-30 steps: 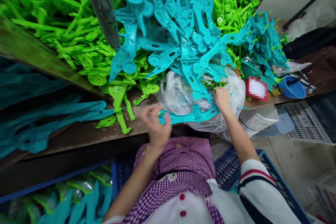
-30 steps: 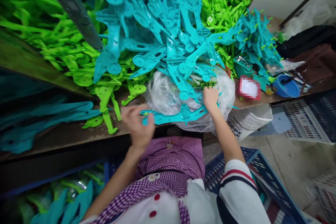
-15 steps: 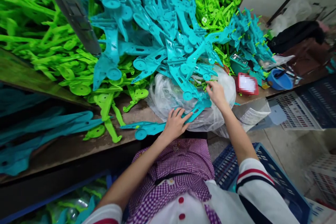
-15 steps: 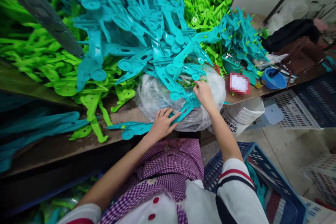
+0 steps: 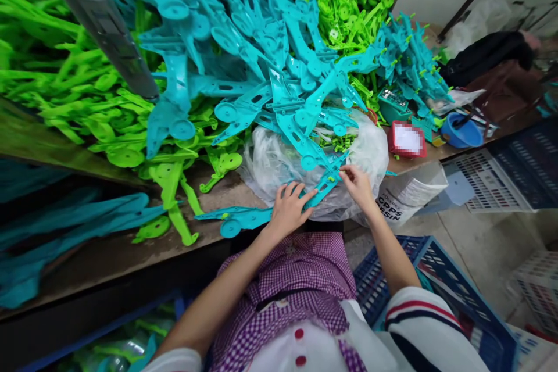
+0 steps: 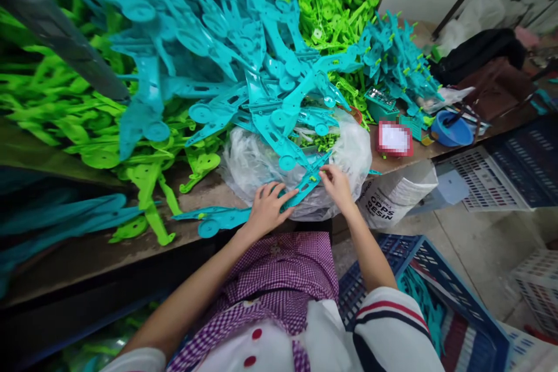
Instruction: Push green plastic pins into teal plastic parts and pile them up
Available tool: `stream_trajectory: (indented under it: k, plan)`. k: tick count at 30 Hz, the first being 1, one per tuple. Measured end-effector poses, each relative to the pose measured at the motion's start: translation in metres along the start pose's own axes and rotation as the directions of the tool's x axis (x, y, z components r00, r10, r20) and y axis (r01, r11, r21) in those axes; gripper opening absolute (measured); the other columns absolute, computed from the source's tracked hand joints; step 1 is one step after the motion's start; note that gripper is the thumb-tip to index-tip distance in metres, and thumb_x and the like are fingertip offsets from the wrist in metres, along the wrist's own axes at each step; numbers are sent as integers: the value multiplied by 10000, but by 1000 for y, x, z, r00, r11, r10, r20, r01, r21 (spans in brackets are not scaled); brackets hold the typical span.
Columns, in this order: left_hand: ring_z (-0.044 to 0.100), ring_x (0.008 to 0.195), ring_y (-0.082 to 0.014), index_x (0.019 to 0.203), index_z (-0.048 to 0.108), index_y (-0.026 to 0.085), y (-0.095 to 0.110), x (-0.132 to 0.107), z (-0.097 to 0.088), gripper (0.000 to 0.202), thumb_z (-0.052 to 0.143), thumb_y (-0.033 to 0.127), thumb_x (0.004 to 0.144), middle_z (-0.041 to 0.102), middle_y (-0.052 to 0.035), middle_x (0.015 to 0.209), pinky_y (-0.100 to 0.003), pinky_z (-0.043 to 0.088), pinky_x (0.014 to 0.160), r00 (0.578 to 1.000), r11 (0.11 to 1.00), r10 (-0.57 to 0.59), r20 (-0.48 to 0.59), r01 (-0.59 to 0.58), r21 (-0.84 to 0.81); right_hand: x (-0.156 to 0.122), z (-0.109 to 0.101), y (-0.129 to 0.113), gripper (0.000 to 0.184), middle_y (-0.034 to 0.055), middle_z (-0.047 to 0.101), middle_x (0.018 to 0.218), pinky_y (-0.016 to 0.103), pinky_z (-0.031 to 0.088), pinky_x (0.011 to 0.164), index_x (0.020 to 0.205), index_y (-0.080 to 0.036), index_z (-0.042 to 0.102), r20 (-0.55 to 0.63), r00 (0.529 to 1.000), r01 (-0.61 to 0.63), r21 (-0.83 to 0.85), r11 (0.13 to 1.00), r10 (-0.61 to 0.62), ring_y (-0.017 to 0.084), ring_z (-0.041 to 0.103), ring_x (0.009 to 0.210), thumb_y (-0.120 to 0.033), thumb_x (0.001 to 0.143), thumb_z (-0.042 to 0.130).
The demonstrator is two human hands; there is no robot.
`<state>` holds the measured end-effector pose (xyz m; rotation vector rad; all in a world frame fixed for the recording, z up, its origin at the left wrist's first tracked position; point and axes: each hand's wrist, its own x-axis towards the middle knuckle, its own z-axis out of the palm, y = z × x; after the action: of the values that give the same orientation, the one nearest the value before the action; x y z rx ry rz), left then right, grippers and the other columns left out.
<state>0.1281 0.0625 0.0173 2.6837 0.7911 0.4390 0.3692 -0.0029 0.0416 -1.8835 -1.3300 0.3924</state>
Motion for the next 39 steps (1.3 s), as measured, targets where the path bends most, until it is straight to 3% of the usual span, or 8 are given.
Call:
stream_trajectory:
  k: [6,10,15,21,24,29,36,39]
  plan:
    - [411,1284,-333,1349,590,340,-1,-1,3,478,608,379,873,563,-112,1324,-533,269,1084,1000,1000,-6,-13,6,-10,-6,17,-11,302,93,687,1048,331,508,829,1122,-182,659,-125,992,12,-140,990,-30,199,645,883,-356,981,456]
    - [418,1276,-332,1344,594,348,-2,0,3,484,620,362,862,570,-108,1314,-528,281,1077,1000,1000,2,-26,-2,3,-8,23,-8,258,89,676,1069,380,503,903,1172,-212,639,-15,996,78,-274,958,-86,223,644,937,-274,956,511]
    - [418,1273,-332,1331,605,352,-1,1,3,477,628,353,855,572,-110,1310,-529,280,1078,999,1000,-2,-34,3,19,-7,25,-8,302,104,661,1074,520,301,1139,1217,-205,613,136,970,240,-466,851,-200,250,609,1022,-158,953,472]
    - [416,1274,-334,1346,596,355,0,1,5,486,619,355,860,570,-110,1305,-534,279,1077,1000,1000,-14,-23,14,7,7,25,-13,382,139,612,1101,377,490,909,1258,-146,568,261,952,263,-435,861,-159,250,595,1008,-85,904,438]
    - [416,1271,-331,1346,593,367,0,1,5,494,629,362,853,570,-102,1305,-526,283,1075,999,1000,-19,-30,19,4,11,11,-7,388,121,614,1082,365,501,875,1253,-153,555,177,966,239,-317,918,-190,236,605,983,-112,875,476]
    - [414,1273,-326,1336,599,372,0,1,4,491,635,361,847,566,-98,1306,-523,283,1073,999,1000,-22,-25,22,0,20,-12,12,375,105,629,1057,372,496,889,1234,-158,555,-113,979,138,-235,962,-168,211,625,920,-173,863,501]
    - [407,1281,-329,1334,601,363,-2,0,7,480,627,368,855,564,-100,1307,-534,272,1077,999,1000,-13,-29,13,2,69,-2,6,351,142,648,1149,366,479,944,1231,-150,601,-207,965,104,-260,960,-161,229,609,1054,-298,980,405]
    - [415,1278,-322,1332,600,369,-2,0,5,482,635,365,851,571,-96,1303,-522,279,1079,999,1000,-16,-28,16,-3,56,-7,-9,346,118,668,1152,354,482,955,1181,-174,638,-220,963,127,-151,980,-158,213,616,1063,-353,995,407]
